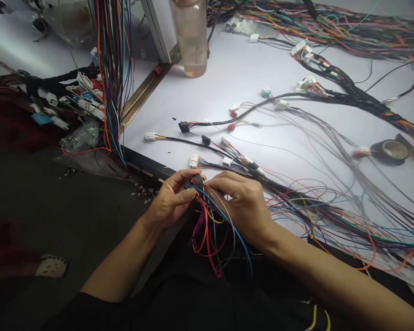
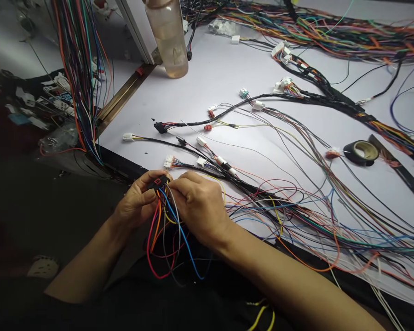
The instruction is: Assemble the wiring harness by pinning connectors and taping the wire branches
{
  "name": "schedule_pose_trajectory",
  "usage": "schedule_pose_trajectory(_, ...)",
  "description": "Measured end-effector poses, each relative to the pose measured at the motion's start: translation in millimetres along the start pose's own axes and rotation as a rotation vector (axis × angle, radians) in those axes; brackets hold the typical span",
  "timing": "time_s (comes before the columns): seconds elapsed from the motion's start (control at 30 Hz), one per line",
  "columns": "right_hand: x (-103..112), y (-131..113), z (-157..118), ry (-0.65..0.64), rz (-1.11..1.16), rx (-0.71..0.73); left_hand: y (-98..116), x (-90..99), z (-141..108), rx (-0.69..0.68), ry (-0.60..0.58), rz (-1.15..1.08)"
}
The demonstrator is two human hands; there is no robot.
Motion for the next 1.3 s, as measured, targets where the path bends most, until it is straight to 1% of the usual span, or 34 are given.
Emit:
schedule_pose_trajectory(0.07,6,0,3,-0.048,0.012,0.035,3,2.6,1,-0.008,-0.002,-0.002)
schedule_pose_trajectory(0.13,18,0,13,-0.076,0.012,0.073,8,6.6,2,-0.045,0.009,-0.036)
schedule_pose_trajectory(0.2,31,4,28,-0.016,-0.052,0.098,14,11.1,5,-0.099,0.028,-0.078)
schedule_pose_trajectory(0.3,42,18,61,0.146,-0.312,0.098,22,15.5,8,-0.162,0.037,-0.11)
schedule_pose_trajectory(0.37,39,33,84,0.167,-0.505,0.031,24,16.5,11,-0.186,0.044,-0.122)
schedule_pose_trajectory(0.43,31,46,104,0.133,-0.63,-0.043,25,16.8,13,-0.198,0.052,-0.138)
schedule_pose_trajectory(0.5,23,54,117,0.093,-0.666,-0.079,26,17.3,14,-0.202,0.054,-0.152)
schedule_pose_trajectory(0.57,19,56,121,0.072,-0.651,-0.076,27,17.8,15,-0.204,0.052,-0.161)
schedule_pose_trajectory(0.63,21,50,117,0.051,-0.593,-0.056,28,17.6,16,-0.207,0.052,-0.164)
schedule_pose_trajectory(0.73,27,32,100,0.011,-0.376,-0.022,31,14.4,16,-0.212,0.038,-0.16)
schedule_pose_trajectory(0.8,30,18,85,-0.014,-0.225,-0.001,32,10.6,17,-0.212,0.002,-0.152)
schedule_pose_trajectory(0.87,29,8,71,-0.035,-0.145,0.017,32,6.9,16,-0.207,-0.041,-0.142)
schedule_pose_trajectory(0.97,25,3,56,-0.042,-0.083,0.03,31,3.2,14,-0.201,-0.083,-0.127)
schedule_pose_trajectory(1.1,21,3,48,-0.01,-0.044,0.077,29,1.2,11,-0.201,-0.102,-0.122)
schedule_pose_trajectory(1.3,22,1,43,0.078,-0.03,0.283,26,-0.4,8,-0.21,-0.124,-0.124)
Point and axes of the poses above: each hand's wrist, its own z-axis towards the middle knuckle, its own x-axis out of the back of the hand, y = z × x, the point moved 1 cm from there along z, towards the middle knuckle, and after that the axes turned 6 degrees about z, right-handed, at the moved point
